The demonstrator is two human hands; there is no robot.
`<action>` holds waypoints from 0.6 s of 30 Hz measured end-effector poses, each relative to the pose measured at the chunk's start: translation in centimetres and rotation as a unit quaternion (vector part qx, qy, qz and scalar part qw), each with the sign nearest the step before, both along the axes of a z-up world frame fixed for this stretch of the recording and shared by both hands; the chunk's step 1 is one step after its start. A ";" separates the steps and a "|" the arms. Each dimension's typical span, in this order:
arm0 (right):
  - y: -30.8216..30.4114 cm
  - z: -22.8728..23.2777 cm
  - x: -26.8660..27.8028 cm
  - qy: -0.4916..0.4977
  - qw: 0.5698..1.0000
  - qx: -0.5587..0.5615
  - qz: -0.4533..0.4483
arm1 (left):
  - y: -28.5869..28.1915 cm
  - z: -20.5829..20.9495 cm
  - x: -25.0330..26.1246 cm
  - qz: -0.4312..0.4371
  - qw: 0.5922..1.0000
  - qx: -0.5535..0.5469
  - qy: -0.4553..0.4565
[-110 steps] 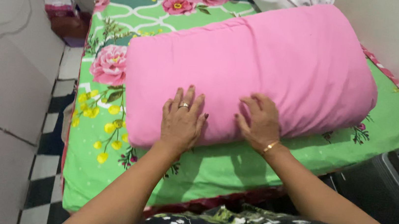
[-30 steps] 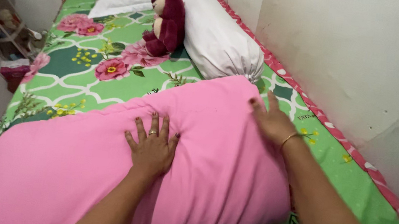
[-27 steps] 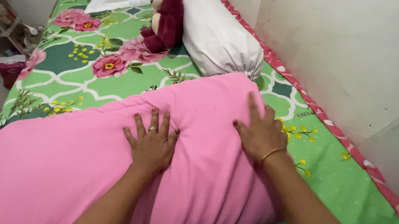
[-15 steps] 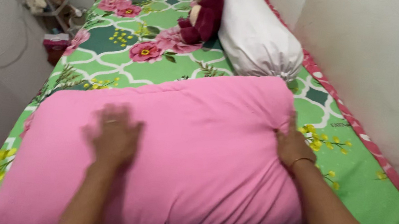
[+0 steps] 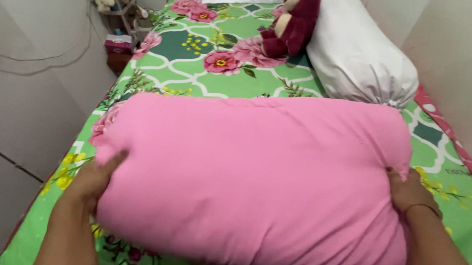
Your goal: The person folds a pink comforter on a bed with a floral sheet, then smooths the sheet and adjusts a white pillow and a stuffed toy. The comforter is folded into a compact bundle and placed at the foot of the bed.
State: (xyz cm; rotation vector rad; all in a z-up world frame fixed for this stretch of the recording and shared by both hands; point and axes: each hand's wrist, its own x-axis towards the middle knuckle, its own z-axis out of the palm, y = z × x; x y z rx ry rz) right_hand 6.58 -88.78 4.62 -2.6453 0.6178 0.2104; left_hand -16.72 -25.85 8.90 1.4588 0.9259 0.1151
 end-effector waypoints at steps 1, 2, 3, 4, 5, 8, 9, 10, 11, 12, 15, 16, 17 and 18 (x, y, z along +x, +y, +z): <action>-0.4 -0.3 0.2 -0.007 1.000 -0.011 0.003 | 0.7 0.5 1.1 -0.025 0.998 0.012 -0.063; -0.6 -0.5 0.6 -0.015 1.000 -0.022 0.007 | 1.7 0.5 1.9 -0.039 0.992 0.023 -0.115; -0.6 -0.7 0.9 -0.023 0.999 -0.032 0.012 | 2.5 0.0 2.5 -0.044 0.988 0.046 -0.139; -0.7 -0.8 1.2 -0.014 1.000 -0.026 0.005 | 3.0 -1.3 3.0 -0.044 0.988 0.083 -0.123; -0.6 -1.0 1.3 -0.005 1.000 -0.020 -0.003 | 3.4 -3.1 3.1 -0.042 0.987 0.124 -0.093; 0.2 -0.7 1.1 0.015 0.999 -0.038 -0.029 | 4.0 -9.7 1.8 -0.054 0.964 0.242 0.097; 1.0 -0.3 1.0 0.018 0.998 -0.047 -0.038 | 4.5 -11.1 1.0 -0.060 0.951 0.263 0.154; 1.9 0.2 0.9 -0.023 0.996 -0.077 -0.040 | 5.0 -12.1 0.5 -0.052 0.947 0.262 0.177; 3.3 0.6 0.6 -0.064 0.991 -0.107 -0.044 | 5.3 -12.6 -0.1 -0.036 0.947 0.255 0.193; 4.5 1.5 0.3 -0.104 0.984 -0.135 -0.051 | 5.7 -12.5 -0.1 -0.026 0.948 0.247 0.199; 10.3 4.0 -0.7 -0.126 0.972 -0.197 0.000 | 5.9 -10.6 -0.3 0.021 0.981 0.094 0.167; 13.0 4.5 -1.4 -0.163 0.952 -0.251 0.059 | 5.6 -9.9 -0.5 0.016 0.984 0.079 0.156; 15.8 5.0 -2.4 -0.198 0.925 -0.303 0.116 | 5.4 -9.2 -0.8 0.014 0.987 0.064 0.148; 19.0 4.9 -4.0 -0.345 0.856 -0.354 0.154 | 5.0 -8.5 -0.9 0.008 0.989 0.050 0.141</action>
